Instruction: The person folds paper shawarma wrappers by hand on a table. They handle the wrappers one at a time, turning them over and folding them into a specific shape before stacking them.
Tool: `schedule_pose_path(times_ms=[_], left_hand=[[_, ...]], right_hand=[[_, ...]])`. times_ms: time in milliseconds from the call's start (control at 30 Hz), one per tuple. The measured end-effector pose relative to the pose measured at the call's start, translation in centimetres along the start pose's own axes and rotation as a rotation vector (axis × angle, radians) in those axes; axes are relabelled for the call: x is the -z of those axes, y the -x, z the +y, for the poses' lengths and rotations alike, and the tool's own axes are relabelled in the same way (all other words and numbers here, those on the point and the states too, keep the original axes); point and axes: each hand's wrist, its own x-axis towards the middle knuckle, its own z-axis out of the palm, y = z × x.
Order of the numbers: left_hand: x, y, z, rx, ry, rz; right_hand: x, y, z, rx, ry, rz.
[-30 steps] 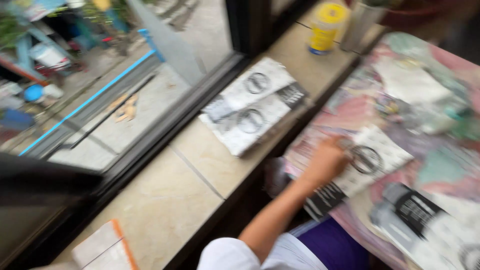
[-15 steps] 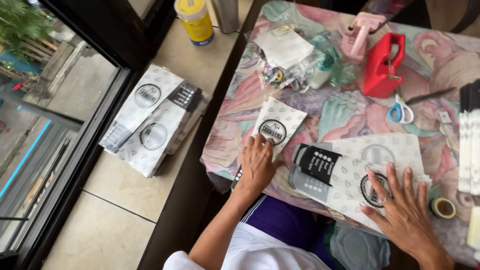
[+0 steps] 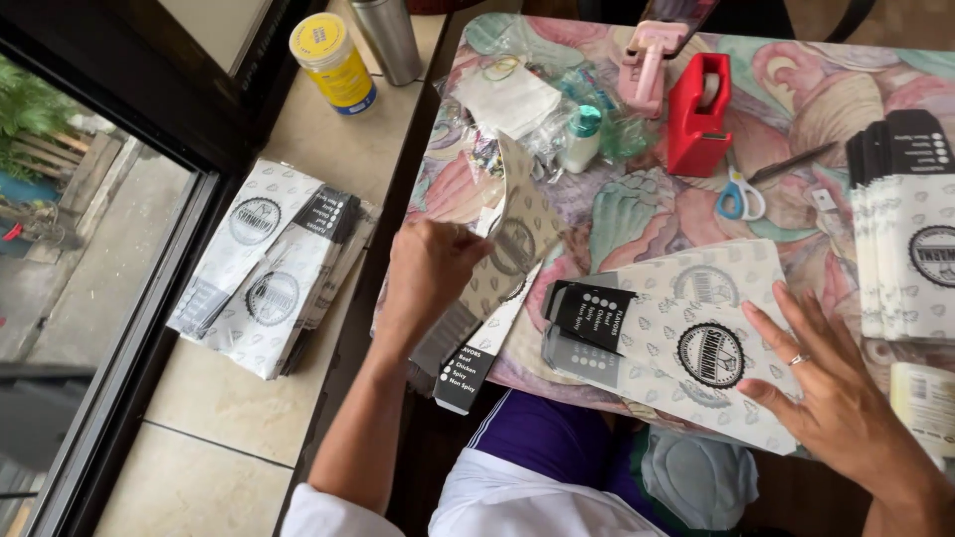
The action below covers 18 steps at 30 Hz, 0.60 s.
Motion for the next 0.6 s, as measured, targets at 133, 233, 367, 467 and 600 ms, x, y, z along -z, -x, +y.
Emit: schedule_pose_path(times_ms=[133,233,367,467,600], left_hand=[[2.3,-1.8,7.3,-0.232,0.163,-0.075],[1.1,-2.0,10.7,-0.356,0.164,-0.134],[-0.5,-1.5,14.2,-0.461,0.238,-0.295],[-2.2,-1.0,15.0,-0.500,0.345,-0.368],[-4.2,-0.7,15.3,-0.460,0.384,-0.533]], right_hand=[[4.7,-2.3,-4.3,0.167,0.105,0.267],[7.3,-3.6,-6.8,0.306,0.060,0.424],[9.0,-4.4,-8.9,0.396,0.107,0.560],[9.4,-5.0,-9.4,0.430,0.186,0.538],[8.6,-4.3,-8.9,0.400,0.208,0.506]])
